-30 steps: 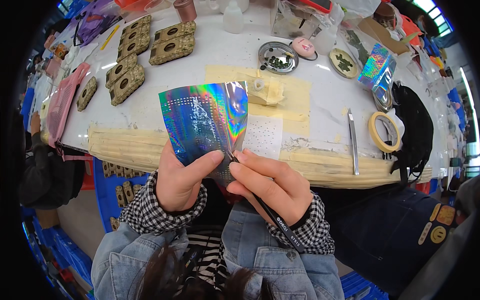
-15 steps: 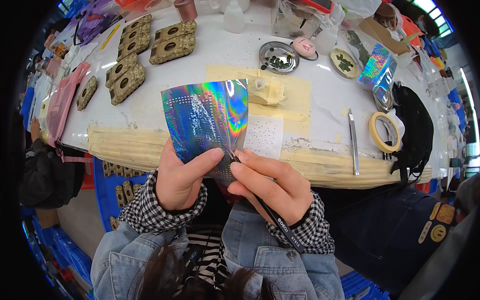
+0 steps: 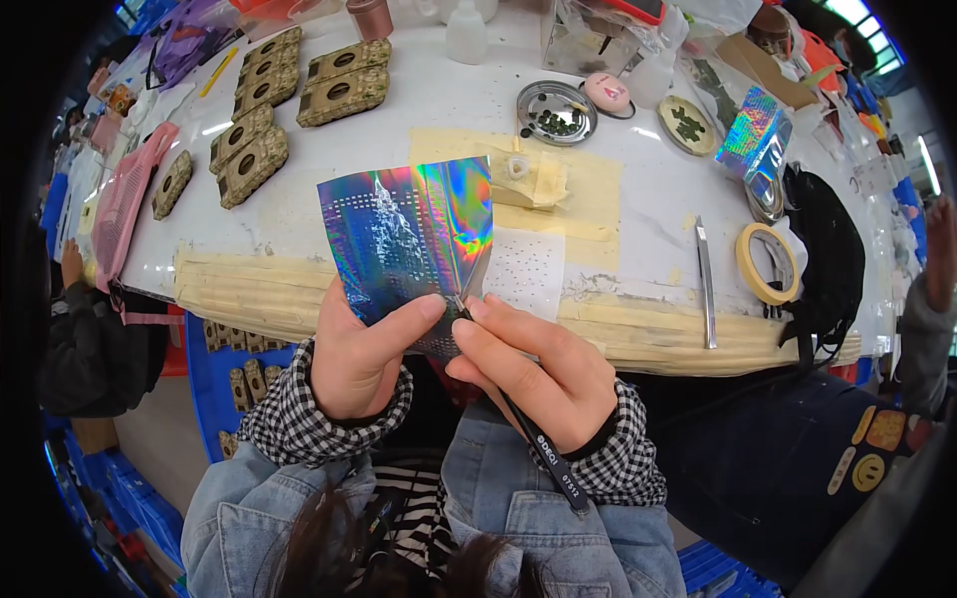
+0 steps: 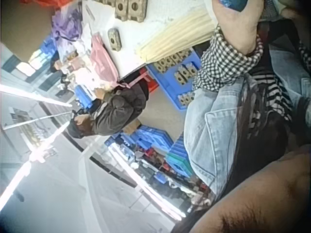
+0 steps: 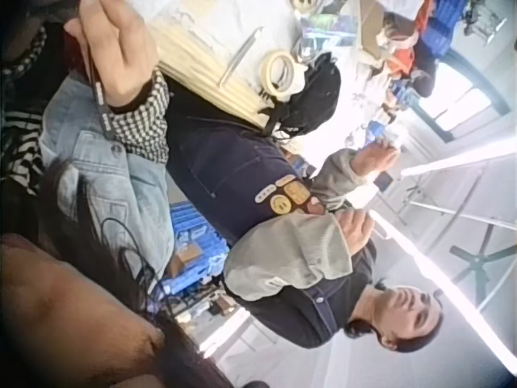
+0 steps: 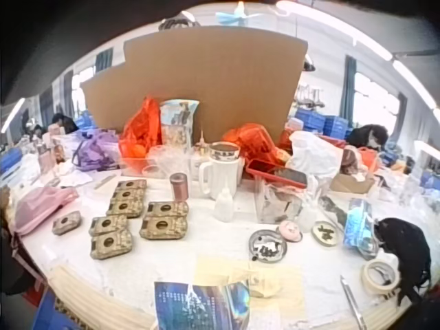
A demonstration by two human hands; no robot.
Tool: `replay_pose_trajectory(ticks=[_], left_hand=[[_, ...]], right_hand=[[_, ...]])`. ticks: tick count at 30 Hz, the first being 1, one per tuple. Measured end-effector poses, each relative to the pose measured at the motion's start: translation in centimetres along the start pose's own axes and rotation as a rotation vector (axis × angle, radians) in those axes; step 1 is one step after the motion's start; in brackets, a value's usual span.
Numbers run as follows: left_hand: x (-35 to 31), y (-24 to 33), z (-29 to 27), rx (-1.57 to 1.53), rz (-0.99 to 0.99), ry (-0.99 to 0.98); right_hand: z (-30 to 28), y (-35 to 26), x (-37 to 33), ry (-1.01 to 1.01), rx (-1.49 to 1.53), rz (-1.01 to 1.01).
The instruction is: The person is applying holographic stickers or film to a small component on a workbench.
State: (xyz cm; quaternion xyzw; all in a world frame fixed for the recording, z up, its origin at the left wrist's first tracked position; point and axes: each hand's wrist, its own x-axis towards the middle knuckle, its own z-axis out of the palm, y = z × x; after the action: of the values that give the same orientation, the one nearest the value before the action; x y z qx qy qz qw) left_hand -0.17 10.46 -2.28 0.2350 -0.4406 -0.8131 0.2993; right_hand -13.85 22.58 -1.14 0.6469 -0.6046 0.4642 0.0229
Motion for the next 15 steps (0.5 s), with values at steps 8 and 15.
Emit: replay_pose_trajectory(ticks=[8, 15], left_hand=[[0.03, 0.33, 0.38, -0.117, -0.097, 0.033], [0.07, 0.39, 0.36, -0.130, -0.130, 0.031]], right_hand=[[0.58, 0.50, -0.24, -0.003, -0.116, -0.150], [0.78, 0.84, -0.16, 0.002, -0.165, -0.230]])
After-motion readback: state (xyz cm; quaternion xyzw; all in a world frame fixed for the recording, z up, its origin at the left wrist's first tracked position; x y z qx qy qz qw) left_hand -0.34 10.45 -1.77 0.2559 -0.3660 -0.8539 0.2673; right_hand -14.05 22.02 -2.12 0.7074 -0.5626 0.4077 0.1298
